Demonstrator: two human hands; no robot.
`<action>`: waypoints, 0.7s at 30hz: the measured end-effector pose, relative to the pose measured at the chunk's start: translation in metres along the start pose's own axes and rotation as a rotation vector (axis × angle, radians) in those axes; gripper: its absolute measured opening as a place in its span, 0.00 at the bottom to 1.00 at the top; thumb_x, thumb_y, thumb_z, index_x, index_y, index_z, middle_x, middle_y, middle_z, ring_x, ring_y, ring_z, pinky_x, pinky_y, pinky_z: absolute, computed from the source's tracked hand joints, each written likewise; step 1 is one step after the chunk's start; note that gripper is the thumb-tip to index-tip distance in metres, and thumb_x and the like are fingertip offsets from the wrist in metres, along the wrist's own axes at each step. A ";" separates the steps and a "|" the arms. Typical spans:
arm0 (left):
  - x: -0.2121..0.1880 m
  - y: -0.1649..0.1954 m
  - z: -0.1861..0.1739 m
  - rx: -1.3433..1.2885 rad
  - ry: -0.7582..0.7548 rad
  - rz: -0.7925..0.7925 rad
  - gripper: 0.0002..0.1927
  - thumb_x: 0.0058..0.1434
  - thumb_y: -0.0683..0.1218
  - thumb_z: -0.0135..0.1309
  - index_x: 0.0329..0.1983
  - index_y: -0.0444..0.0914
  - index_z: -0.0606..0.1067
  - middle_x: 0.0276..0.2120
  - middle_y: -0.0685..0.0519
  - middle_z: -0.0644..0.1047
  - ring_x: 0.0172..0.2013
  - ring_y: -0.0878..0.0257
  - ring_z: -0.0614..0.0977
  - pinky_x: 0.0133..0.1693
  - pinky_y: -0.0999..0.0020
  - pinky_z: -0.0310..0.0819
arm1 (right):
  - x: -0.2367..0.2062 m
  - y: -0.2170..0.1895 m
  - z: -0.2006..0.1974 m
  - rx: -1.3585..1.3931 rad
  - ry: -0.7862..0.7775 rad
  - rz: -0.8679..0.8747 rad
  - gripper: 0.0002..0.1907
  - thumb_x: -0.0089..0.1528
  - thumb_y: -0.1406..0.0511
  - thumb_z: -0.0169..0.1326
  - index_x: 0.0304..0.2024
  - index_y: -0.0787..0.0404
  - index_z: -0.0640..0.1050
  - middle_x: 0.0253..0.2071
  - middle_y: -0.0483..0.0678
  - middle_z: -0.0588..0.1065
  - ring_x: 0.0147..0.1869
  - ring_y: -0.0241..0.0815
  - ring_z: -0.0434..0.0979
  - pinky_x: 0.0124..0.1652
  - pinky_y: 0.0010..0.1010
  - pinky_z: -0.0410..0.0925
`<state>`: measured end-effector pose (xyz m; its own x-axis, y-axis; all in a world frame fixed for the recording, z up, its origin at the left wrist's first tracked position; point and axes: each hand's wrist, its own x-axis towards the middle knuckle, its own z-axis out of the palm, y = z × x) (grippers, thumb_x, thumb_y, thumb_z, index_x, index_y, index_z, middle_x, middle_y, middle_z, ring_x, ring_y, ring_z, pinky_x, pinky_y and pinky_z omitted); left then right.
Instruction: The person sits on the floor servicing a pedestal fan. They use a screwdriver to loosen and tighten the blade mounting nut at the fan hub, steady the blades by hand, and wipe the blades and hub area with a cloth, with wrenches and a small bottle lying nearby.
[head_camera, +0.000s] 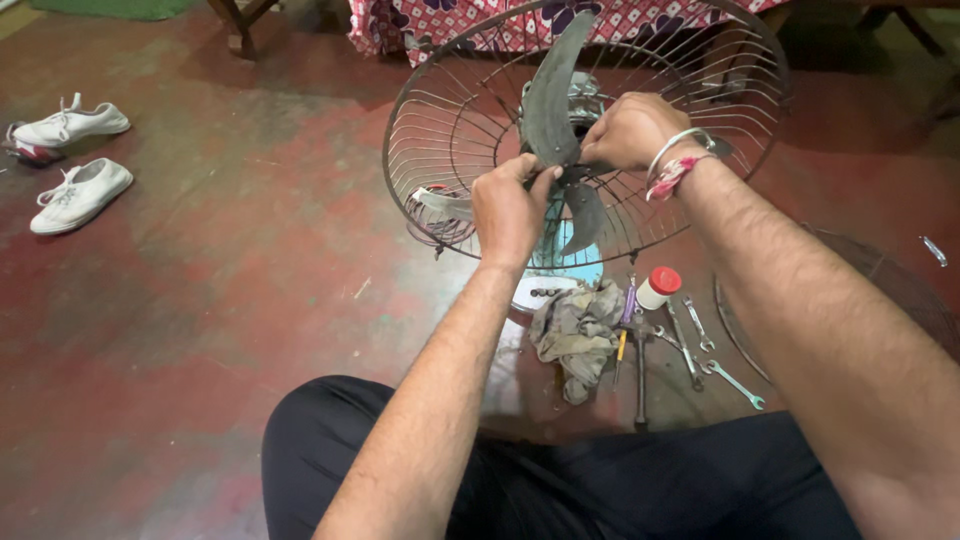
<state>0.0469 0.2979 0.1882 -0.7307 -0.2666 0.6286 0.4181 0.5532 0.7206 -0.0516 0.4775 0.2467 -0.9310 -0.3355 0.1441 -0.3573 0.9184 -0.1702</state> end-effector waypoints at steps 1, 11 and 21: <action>0.000 -0.001 0.000 0.001 0.001 0.005 0.10 0.55 0.48 0.67 0.32 0.37 0.81 0.28 0.43 0.81 0.31 0.46 0.84 0.34 0.57 0.74 | -0.001 -0.003 -0.001 -0.061 0.011 -0.003 0.14 0.55 0.48 0.65 0.37 0.44 0.88 0.35 0.46 0.82 0.40 0.51 0.81 0.42 0.44 0.73; -0.001 -0.009 0.004 -0.007 -0.012 -0.023 0.11 0.55 0.49 0.67 0.32 0.37 0.81 0.27 0.44 0.81 0.30 0.46 0.84 0.33 0.56 0.74 | -0.008 -0.014 -0.006 0.009 0.056 0.029 0.11 0.50 0.54 0.66 0.35 0.41 0.87 0.34 0.43 0.83 0.41 0.49 0.83 0.42 0.44 0.74; -0.002 -0.014 0.005 0.030 0.001 0.005 0.13 0.56 0.50 0.67 0.31 0.36 0.80 0.28 0.43 0.82 0.32 0.45 0.84 0.33 0.55 0.74 | -0.008 -0.016 0.006 -0.142 0.198 -0.039 0.09 0.54 0.53 0.65 0.33 0.45 0.88 0.33 0.48 0.81 0.41 0.55 0.81 0.41 0.45 0.73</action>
<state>0.0396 0.2946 0.1756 -0.7284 -0.2646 0.6320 0.4048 0.5781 0.7085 -0.0393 0.4645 0.2427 -0.8787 -0.3370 0.3380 -0.3659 0.9304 -0.0236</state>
